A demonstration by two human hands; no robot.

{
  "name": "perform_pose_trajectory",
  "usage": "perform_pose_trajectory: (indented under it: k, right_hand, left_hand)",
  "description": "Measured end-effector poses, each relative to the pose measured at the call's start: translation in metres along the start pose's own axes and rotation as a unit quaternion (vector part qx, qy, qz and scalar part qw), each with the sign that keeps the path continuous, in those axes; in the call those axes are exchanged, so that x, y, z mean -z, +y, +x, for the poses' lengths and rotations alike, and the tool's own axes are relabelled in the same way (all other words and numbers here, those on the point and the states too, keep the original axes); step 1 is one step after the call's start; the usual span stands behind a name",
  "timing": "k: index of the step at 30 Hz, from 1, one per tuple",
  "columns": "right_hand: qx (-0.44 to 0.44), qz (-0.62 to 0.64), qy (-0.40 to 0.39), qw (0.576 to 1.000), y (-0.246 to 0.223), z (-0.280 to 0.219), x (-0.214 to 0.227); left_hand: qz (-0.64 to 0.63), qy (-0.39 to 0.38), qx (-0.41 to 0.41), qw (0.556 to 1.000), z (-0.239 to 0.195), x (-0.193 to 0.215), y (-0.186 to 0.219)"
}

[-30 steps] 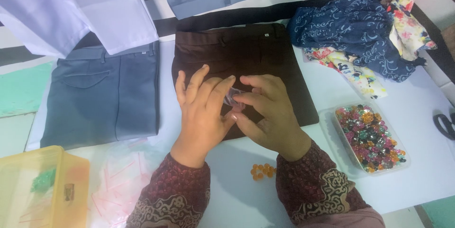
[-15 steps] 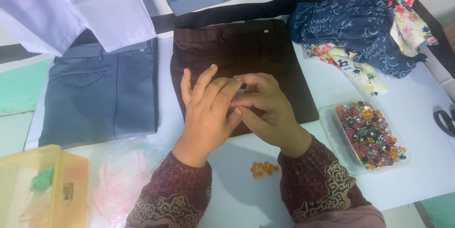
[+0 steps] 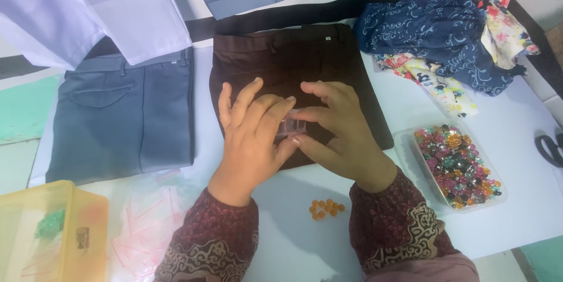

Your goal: Bagging small beads into clear plastic zip-lock bags

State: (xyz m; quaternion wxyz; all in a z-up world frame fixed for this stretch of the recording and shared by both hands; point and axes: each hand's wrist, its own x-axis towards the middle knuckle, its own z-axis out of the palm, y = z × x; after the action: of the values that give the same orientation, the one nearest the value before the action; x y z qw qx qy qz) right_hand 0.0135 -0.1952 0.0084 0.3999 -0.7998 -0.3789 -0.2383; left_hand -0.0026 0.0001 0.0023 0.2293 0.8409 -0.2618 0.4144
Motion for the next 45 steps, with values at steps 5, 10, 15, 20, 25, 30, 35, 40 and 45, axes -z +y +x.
perform_pose_trajectory:
  k: [5,10,15,20,25,30,35,40,45]
  right_hand:
    - [0.029,-0.028,-0.018,0.999,-0.004,-0.001,0.004]
    - [0.042,-0.017,-0.059,0.997,-0.011,-0.002,0.005]
    - [0.047,-0.013,-0.060,0.997,-0.010,-0.001,0.006]
    - [0.052,-0.004,-0.060,0.997,-0.010,-0.001,0.006]
    - [0.067,-0.005,-0.056,0.996,-0.009,0.001,0.006]
    - [0.055,0.006,-0.060,0.997,-0.011,-0.002,0.005]
    - [0.051,0.010,-0.062,0.997,-0.014,0.000,0.007]
    - [0.044,0.006,-0.065,0.997,-0.015,0.000,0.010]
    - [0.042,0.019,-0.064,0.997,-0.018,0.000,0.014]
  left_hand:
    - [-0.022,-0.023,0.007,0.999,0.000,0.004,0.001]
    - [-0.034,-0.014,-0.010,0.999,0.000,0.003,0.006]
    - [-0.046,-0.014,-0.020,0.999,0.000,0.007,0.007]
    - [-0.037,-0.009,-0.020,0.999,0.000,0.005,0.006]
    - [-0.038,-0.017,-0.022,0.999,0.001,0.009,0.006]
    - [-0.037,-0.025,-0.013,0.999,-0.001,0.006,0.007]
    - [-0.039,-0.029,-0.011,0.999,-0.001,0.005,0.007]
    - [-0.061,-0.014,-0.034,0.997,0.002,0.008,0.008]
    - [-0.062,-0.001,-0.040,0.997,0.002,0.007,0.009]
